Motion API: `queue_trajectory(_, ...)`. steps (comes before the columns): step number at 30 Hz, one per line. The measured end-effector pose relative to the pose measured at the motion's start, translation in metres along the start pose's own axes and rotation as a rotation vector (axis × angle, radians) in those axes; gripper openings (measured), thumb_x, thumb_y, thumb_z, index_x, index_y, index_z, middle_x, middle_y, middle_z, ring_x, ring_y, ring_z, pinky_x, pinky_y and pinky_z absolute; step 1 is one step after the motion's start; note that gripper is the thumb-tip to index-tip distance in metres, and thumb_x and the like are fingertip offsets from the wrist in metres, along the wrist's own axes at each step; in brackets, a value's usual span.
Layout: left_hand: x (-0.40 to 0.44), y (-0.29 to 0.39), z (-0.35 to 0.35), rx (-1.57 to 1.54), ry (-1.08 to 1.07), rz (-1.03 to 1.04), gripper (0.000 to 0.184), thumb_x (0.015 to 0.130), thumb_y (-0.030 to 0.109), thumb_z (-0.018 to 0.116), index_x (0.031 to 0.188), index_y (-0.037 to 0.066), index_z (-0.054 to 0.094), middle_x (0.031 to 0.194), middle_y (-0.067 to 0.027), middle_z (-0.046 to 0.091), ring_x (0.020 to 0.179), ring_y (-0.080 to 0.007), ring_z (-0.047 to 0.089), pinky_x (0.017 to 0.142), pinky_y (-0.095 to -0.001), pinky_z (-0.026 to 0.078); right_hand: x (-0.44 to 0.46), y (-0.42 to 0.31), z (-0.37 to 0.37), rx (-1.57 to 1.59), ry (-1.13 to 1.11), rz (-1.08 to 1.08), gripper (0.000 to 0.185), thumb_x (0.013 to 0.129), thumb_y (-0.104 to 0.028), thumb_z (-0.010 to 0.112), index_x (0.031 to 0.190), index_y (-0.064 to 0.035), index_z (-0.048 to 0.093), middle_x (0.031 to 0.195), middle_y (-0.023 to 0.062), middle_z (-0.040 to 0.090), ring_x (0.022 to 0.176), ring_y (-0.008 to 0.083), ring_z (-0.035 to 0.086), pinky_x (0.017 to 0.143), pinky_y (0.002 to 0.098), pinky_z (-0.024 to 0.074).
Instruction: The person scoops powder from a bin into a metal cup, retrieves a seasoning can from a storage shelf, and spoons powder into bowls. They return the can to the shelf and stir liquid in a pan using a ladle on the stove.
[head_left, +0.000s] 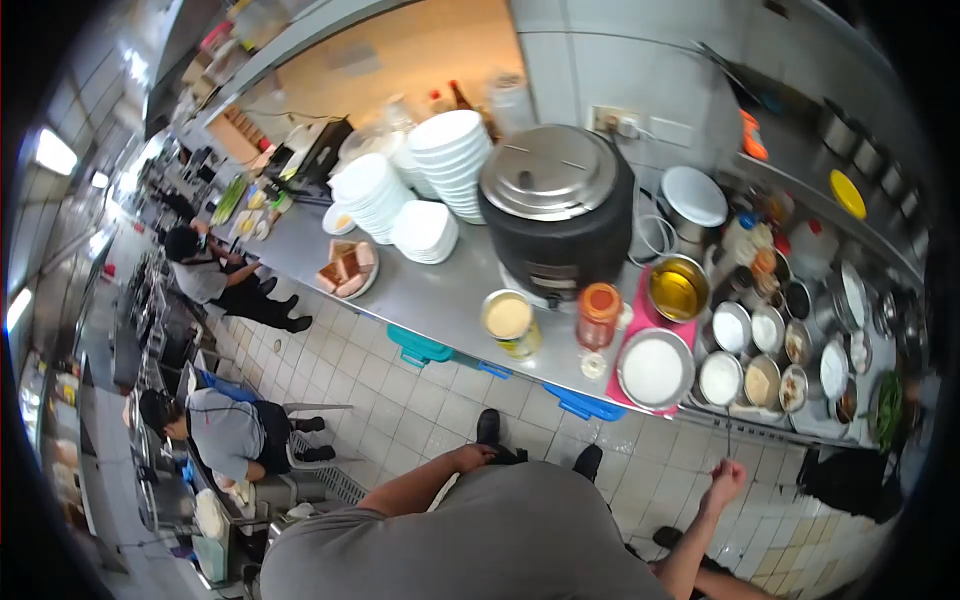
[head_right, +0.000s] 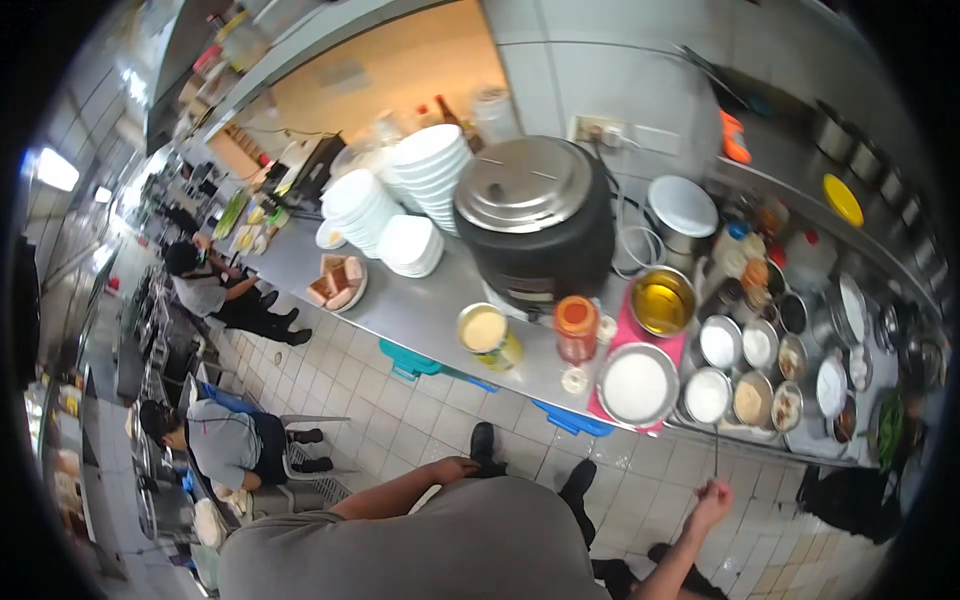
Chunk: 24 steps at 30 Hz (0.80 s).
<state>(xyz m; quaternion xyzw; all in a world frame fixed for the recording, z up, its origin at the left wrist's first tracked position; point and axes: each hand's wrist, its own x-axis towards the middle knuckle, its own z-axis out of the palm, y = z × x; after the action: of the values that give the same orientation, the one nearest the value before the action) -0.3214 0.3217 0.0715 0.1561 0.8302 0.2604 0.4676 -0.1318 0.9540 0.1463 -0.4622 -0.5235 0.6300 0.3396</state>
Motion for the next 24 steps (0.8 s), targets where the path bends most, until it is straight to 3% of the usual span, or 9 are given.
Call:
queue_trajectory(2,0.001,-0.021,-0.012,0.207,-0.07,0.153,0.051,0.106,0.042,0.052,0.145,0.009,0.057,0.141,-0.0193,0.063,0.127,-0.0321,0.061,0.109,-0.0404,0.048,-0.018,0.012,-0.016,0.049,0.02,0.023,0.011,0.095,-0.004,0.065,0.094,-0.0101,0.056,0.084,0.002,0.06,0.072,0.0117,0.055,0.061,0.0262,0.0489)
queue_trajectory(4,-0.02,-0.018,-0.049,0.004,-0.148,-0.03,0.053,0.109,0.043,0.04,0.145,0.009,0.057,0.144,-0.0163,0.061,0.136,-0.0355,0.055,0.117,-0.0394,0.041,-0.038,0.031,-0.03,0.187,0.04,0.036,0.012,0.097,-0.003,0.063,0.095,-0.0107,0.056,0.084,0.002,0.06,0.069,0.0115,0.056,0.058,0.0269,0.0468)
queue_trajectory(6,-0.034,-0.056,-0.08,0.059,-0.12,0.087,0.052,0.109,0.043,0.038,0.143,0.01,0.059,0.143,-0.0156,0.062,0.135,-0.0351,0.055,0.116,-0.0396,0.041,-0.076,0.048,-0.028,0.33,0.061,0.097,0.015,0.099,-0.017,0.064,0.09,-0.0119,0.053,0.071,0.0002,0.056,0.06,0.0116,0.053,0.051,0.0276,0.0434)
queue_trajectory(9,-0.051,-0.108,-0.14,0.094,-0.19,0.204,0.05,0.11,0.039,0.035,0.138,0.009,0.062,0.14,-0.0152,0.064,0.131,-0.0331,0.058,0.112,-0.0403,0.043,-0.144,0.075,-0.035,0.383,0.045,0.216,0.007,0.102,-0.011,0.058,0.107,-0.0136,0.062,0.091,0.0014,0.062,0.082,0.0148,0.062,0.073,0.0258,0.0552)
queue_trajectory(12,-0.097,-0.124,-0.208,0.241,-0.195,0.095,0.049,0.108,0.043,0.041,0.126,0.007,0.071,0.125,-0.0153,0.072,0.115,-0.0291,0.066,0.103,-0.0425,0.049,-0.186,0.061,-0.014,0.284,0.224,0.197,0.002,0.101,-0.014,0.057,0.103,-0.0145,0.059,0.088,0.0006,0.057,0.08,0.0147,0.058,0.072,0.0266,0.053)
queue_trajectory(14,-0.101,-0.176,-0.244,0.094,-0.246,-0.208,0.049,0.102,0.049,0.054,0.111,0.007,0.077,0.113,-0.0141,0.076,0.108,-0.029,0.07,0.099,-0.0441,0.051,-0.206,0.052,-0.004,0.226,0.337,0.168,0.001,0.101,-0.015,0.057,0.101,-0.0151,0.057,0.086,0.0001,0.054,0.078,0.0146,0.056,0.071,0.0271,0.0516)
queue_trajectory(15,-0.09,-0.252,-0.261,0.195,-0.157,-0.134,0.048,0.099,0.05,0.058,0.104,0.007,0.078,0.109,-0.0131,0.077,0.105,-0.0291,0.071,0.097,-0.0448,0.052,-0.215,0.047,0.003,0.199,0.386,0.151,0.002,0.101,-0.016,0.057,0.099,-0.0155,0.056,0.085,-0.0002,0.053,0.078,0.0146,0.055,0.071,0.0274,0.0508)
queue_trajectory(20,-0.18,-0.231,-0.447,0.02,1.089,-0.1,0.024,0.098,0.024,0.064,0.095,0.002,0.075,0.084,-0.0164,0.074,0.078,-0.0348,0.073,0.069,-0.041,0.056,-0.263,0.07,0.061,0.107,0.552,0.071,0.009,0.1,-0.02,0.056,0.093,-0.017,0.05,0.079,-0.0015,0.045,0.074,0.0144,0.05,0.069,0.0286,0.0472)
queue_trajectory(24,-0.195,-0.179,-0.604,0.039,1.372,0.104,0.023,0.096,0.023,0.07,0.102,0.002,0.077,0.094,-0.018,0.076,0.086,-0.0304,0.074,0.077,-0.0398,0.057,-0.32,0.118,0.121,0.105,0.519,0.21,0.015,0.099,-0.023,0.055,0.089,-0.0183,0.046,0.075,-0.0025,0.039,0.071,0.0143,0.046,0.067,0.0297,0.0443)
